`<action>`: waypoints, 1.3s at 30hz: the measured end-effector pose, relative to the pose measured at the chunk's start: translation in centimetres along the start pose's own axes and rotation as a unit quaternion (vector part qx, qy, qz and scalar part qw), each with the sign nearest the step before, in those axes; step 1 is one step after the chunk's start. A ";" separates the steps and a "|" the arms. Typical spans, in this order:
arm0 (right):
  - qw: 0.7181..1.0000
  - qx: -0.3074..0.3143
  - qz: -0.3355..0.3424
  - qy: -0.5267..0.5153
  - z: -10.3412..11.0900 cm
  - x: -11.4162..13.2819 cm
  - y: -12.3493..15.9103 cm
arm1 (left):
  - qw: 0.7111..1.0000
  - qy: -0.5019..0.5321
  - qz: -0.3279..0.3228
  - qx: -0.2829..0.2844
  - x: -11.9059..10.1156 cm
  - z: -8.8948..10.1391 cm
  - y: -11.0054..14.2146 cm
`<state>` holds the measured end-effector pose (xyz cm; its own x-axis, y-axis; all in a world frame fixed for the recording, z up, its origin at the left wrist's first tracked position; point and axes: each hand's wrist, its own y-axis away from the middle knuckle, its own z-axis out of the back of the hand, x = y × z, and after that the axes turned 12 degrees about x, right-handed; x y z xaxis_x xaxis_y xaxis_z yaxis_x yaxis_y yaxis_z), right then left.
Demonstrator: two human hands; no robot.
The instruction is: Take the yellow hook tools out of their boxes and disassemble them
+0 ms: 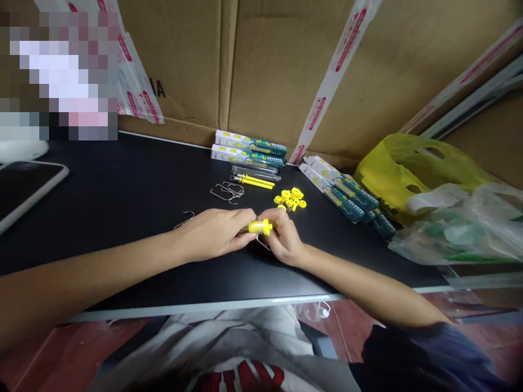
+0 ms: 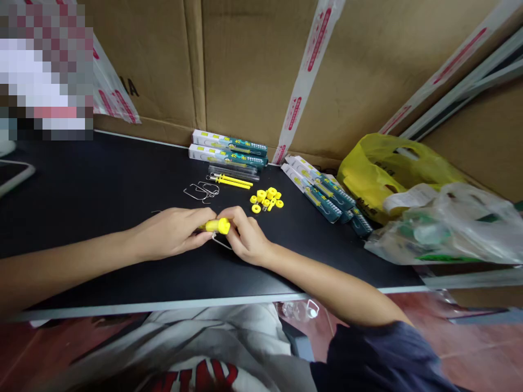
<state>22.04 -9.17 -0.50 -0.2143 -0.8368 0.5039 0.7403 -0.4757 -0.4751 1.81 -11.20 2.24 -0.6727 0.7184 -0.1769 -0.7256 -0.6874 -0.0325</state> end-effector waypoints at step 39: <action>0.996 0.037 -0.055 -0.066 0.2 -0.6 -0.1 | 0.997 -0.038 0.040 0.056 0.5 0.1 -0.1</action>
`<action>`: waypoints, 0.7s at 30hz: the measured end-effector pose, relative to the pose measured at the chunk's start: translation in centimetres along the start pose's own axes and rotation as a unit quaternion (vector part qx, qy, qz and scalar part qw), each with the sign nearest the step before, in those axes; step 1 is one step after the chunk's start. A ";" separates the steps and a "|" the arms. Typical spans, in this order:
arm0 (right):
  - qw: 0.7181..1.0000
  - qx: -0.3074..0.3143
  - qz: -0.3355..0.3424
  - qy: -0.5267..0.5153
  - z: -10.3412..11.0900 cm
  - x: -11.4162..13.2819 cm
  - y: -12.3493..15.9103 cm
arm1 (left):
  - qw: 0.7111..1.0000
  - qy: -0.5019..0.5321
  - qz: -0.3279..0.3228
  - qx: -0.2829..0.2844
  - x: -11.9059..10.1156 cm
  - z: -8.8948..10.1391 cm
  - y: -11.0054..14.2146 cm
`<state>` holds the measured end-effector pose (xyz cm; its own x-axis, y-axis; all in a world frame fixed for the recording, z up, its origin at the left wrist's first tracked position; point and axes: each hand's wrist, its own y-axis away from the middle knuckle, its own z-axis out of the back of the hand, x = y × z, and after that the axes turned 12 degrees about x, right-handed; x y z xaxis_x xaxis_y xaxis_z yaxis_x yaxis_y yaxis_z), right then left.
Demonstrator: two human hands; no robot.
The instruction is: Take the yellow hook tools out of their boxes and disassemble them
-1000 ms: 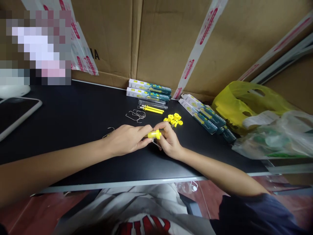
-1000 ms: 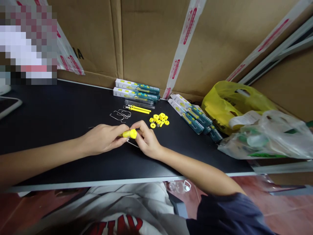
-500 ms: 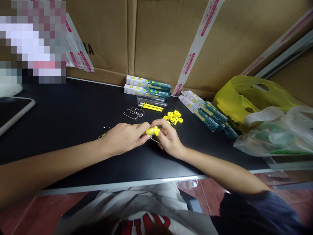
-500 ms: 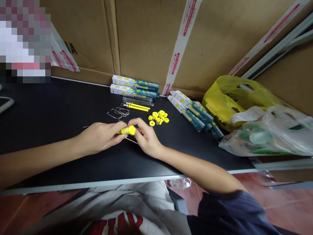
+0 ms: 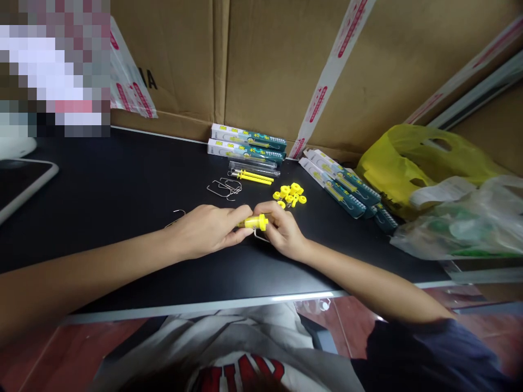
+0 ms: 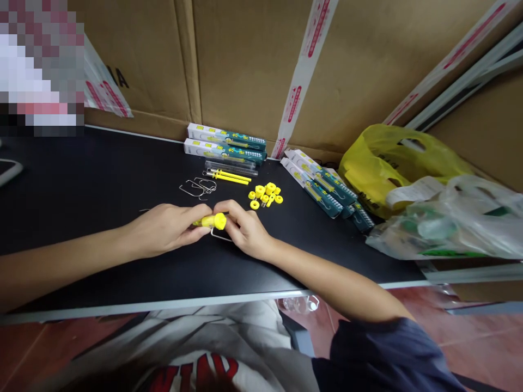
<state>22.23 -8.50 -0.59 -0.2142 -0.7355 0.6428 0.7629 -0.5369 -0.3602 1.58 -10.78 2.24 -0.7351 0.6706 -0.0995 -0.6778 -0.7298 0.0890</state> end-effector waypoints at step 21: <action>0.993 0.041 -0.074 -0.079 0.7 -0.1 -0.5 | 1.000 0.019 -0.016 -0.019 0.5 0.6 0.3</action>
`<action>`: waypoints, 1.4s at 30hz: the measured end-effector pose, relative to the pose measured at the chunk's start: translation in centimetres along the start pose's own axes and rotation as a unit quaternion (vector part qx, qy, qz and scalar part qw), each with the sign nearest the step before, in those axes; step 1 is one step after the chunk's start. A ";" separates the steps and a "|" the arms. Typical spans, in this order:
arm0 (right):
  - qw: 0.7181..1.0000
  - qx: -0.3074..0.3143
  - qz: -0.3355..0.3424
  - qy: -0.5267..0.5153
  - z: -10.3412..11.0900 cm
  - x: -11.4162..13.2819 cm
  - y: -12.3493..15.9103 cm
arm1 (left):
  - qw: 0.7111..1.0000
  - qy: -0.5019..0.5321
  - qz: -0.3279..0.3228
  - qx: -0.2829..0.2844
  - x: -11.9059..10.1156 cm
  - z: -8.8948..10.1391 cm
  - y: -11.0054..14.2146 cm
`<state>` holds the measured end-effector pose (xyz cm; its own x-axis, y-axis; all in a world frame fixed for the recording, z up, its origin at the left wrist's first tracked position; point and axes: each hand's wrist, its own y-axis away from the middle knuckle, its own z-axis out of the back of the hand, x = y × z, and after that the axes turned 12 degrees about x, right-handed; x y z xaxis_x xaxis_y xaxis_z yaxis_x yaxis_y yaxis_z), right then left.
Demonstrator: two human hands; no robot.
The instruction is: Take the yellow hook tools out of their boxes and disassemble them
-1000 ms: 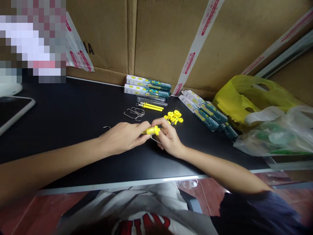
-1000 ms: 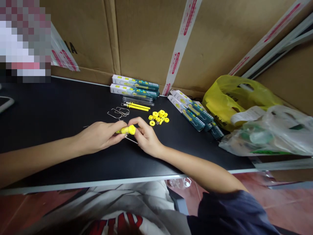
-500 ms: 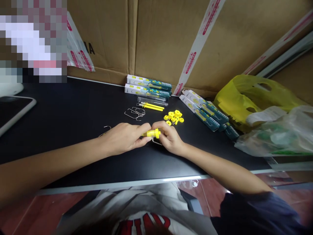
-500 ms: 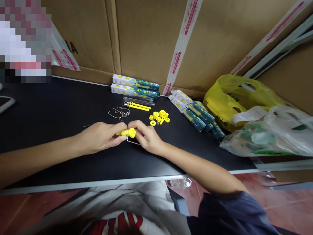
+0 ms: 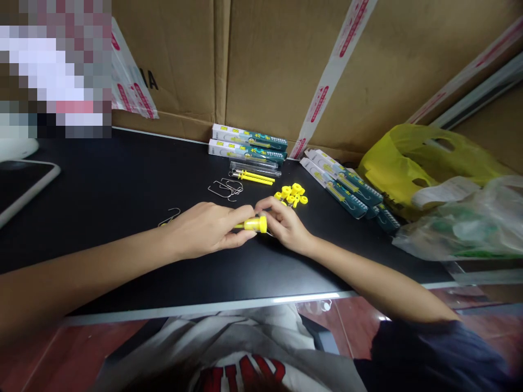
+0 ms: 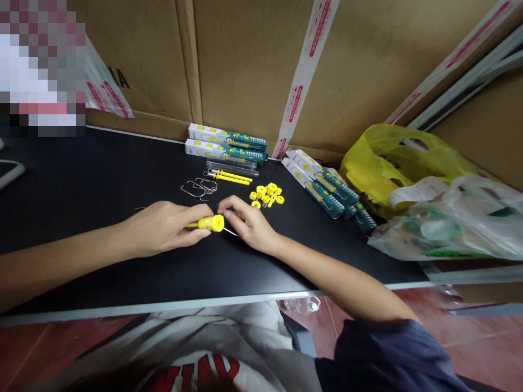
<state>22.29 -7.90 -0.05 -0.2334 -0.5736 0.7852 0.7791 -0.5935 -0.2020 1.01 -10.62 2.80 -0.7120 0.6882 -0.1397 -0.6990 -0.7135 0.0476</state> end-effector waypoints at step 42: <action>0.957 -0.014 -0.119 0.264 0.8 -2.2 -9.9 | 0.998 0.008 -0.021 -0.066 0.5 -1.9 -0.5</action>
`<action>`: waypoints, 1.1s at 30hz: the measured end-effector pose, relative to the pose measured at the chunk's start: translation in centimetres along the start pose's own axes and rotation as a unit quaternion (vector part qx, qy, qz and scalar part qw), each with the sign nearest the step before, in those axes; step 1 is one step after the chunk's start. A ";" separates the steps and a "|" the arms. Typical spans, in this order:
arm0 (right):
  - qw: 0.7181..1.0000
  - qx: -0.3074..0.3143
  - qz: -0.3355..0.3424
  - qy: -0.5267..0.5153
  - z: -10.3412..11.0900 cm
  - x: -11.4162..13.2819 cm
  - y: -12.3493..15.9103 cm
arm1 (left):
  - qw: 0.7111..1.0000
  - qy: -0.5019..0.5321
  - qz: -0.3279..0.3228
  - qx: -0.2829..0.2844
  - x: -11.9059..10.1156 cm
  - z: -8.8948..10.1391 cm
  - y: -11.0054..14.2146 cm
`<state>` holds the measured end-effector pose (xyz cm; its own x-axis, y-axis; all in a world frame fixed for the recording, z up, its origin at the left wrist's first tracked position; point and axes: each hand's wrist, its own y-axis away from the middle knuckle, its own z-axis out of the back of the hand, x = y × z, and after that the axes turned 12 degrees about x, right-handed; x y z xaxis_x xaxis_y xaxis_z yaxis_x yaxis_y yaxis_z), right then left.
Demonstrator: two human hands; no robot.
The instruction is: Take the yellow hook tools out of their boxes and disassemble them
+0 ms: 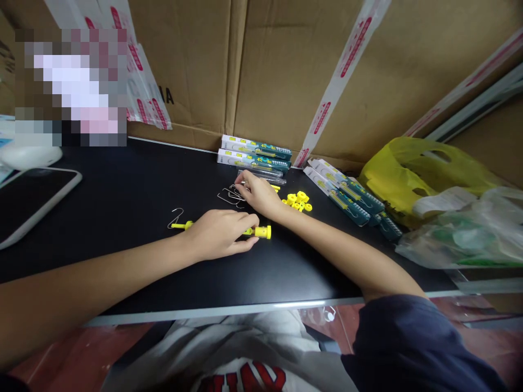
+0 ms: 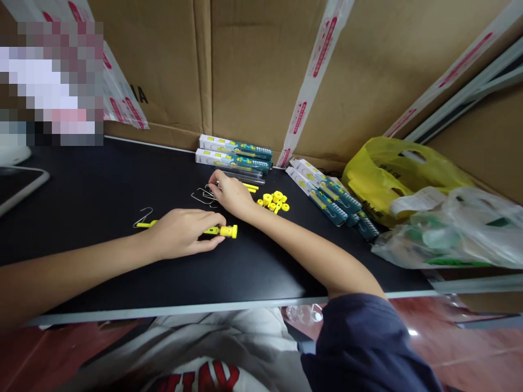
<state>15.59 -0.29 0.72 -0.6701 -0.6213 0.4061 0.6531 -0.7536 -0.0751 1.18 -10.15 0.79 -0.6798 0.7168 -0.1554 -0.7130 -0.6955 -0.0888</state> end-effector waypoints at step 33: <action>0.989 0.065 0.048 -0.127 1.8 -0.7 11.1 | 0.996 -0.037 -0.014 -0.081 0.6 -1.2 -0.1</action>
<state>23.95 -7.87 1.21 -0.5029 -0.6024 0.6199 0.7602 -0.6495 -0.0145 1.10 -9.72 -0.48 -0.6758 0.7330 -0.0778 -0.6986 -0.6706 -0.2495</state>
